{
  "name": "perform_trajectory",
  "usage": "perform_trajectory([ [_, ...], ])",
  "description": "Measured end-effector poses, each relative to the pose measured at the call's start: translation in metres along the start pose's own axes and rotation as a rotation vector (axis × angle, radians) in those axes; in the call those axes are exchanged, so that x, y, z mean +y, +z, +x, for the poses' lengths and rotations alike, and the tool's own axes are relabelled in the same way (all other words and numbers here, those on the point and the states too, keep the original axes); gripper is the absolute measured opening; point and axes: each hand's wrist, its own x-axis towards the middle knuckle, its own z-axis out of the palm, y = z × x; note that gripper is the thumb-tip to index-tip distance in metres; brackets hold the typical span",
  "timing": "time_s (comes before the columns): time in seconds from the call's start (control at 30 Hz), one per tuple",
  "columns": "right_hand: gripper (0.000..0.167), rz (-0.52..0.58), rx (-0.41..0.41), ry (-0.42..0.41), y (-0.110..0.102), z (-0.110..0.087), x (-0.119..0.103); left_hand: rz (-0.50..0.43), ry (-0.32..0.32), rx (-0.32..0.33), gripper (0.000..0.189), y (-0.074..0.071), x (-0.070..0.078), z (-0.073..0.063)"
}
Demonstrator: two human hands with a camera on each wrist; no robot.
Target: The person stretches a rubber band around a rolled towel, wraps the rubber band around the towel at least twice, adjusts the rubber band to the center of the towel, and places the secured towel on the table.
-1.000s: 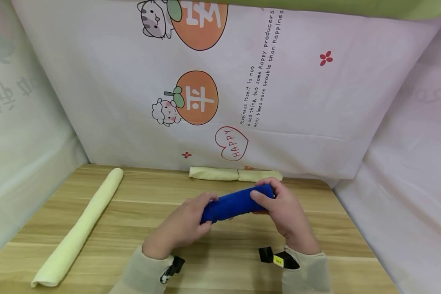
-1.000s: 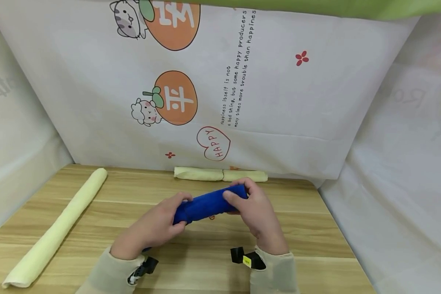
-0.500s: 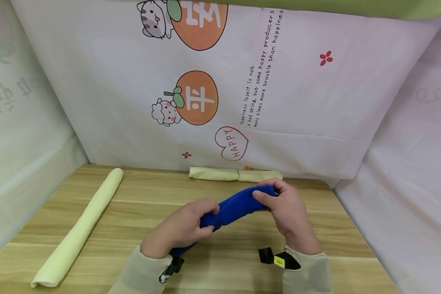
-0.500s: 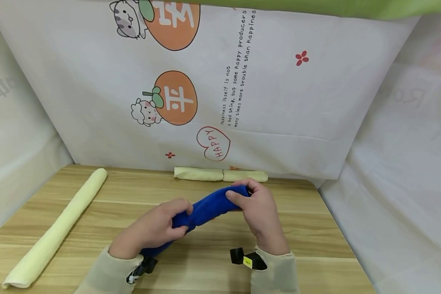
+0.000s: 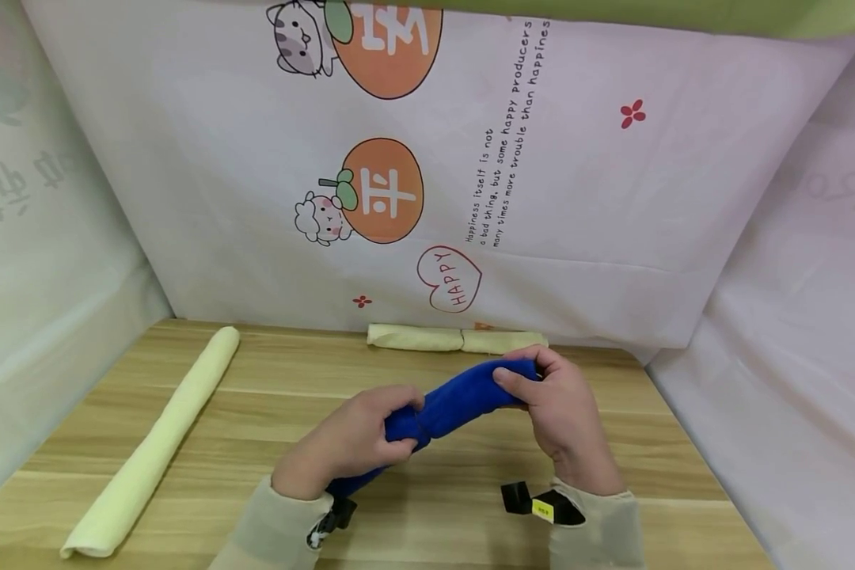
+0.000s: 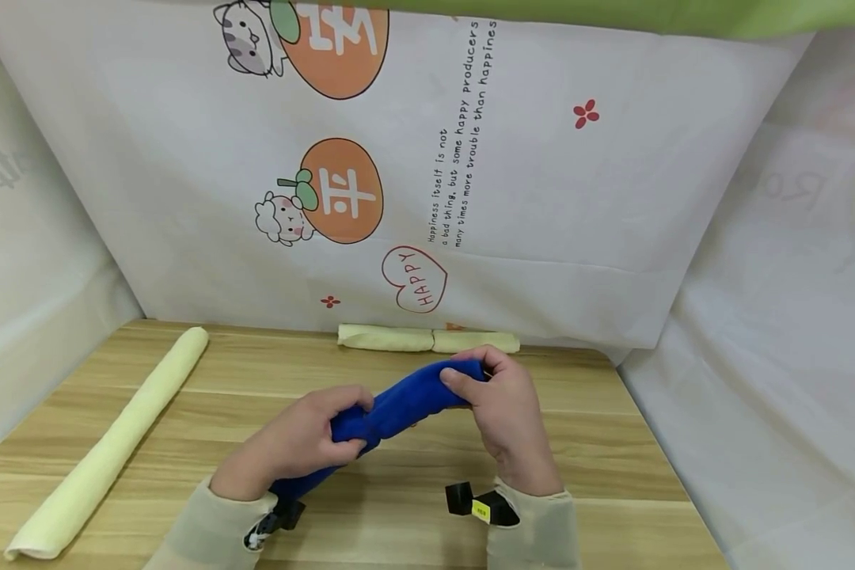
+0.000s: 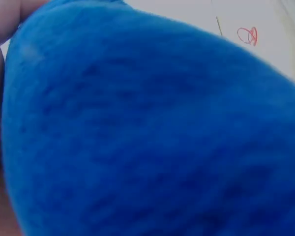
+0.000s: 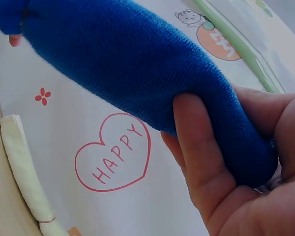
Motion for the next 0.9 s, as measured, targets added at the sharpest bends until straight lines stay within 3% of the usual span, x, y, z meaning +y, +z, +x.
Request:
perform_trajectory([
  [0.1, 0.023, -0.021, 0.004, 0.0, 0.002, -0.002, -0.002, 0.013, 0.053, 0.008, 0.027, 0.001, -0.001, 0.0],
  [0.2, 0.023, -0.019, -0.005, 0.006, 0.003, -0.002, -0.002, 0.017, 0.049, 0.011, 0.028, 0.001, 0.0, 0.0],
  [0.33, 0.023, 0.034, 0.002, 0.022, 0.003, 0.0, 0.0, 0.041, -0.029, 0.015, 0.027, 0.001, 0.0, -0.001],
  [0.53, 0.027, 0.098, 0.003, 0.048, 0.004, 0.004, 0.001, 0.078, -0.101, -0.025, 0.065, 0.001, 0.002, 0.001],
  [0.73, 0.027, 0.015, 0.019, 0.08, 0.001, 0.004, 0.004, 0.106, -0.154, -0.067, 0.076, 0.001, -0.001, 0.0],
  [0.9, 0.027, -0.04, -0.012, 0.125, -0.006, 0.007, 0.011, 0.087, -0.245, -0.134, 0.079, -0.011, -0.009, -0.011],
])
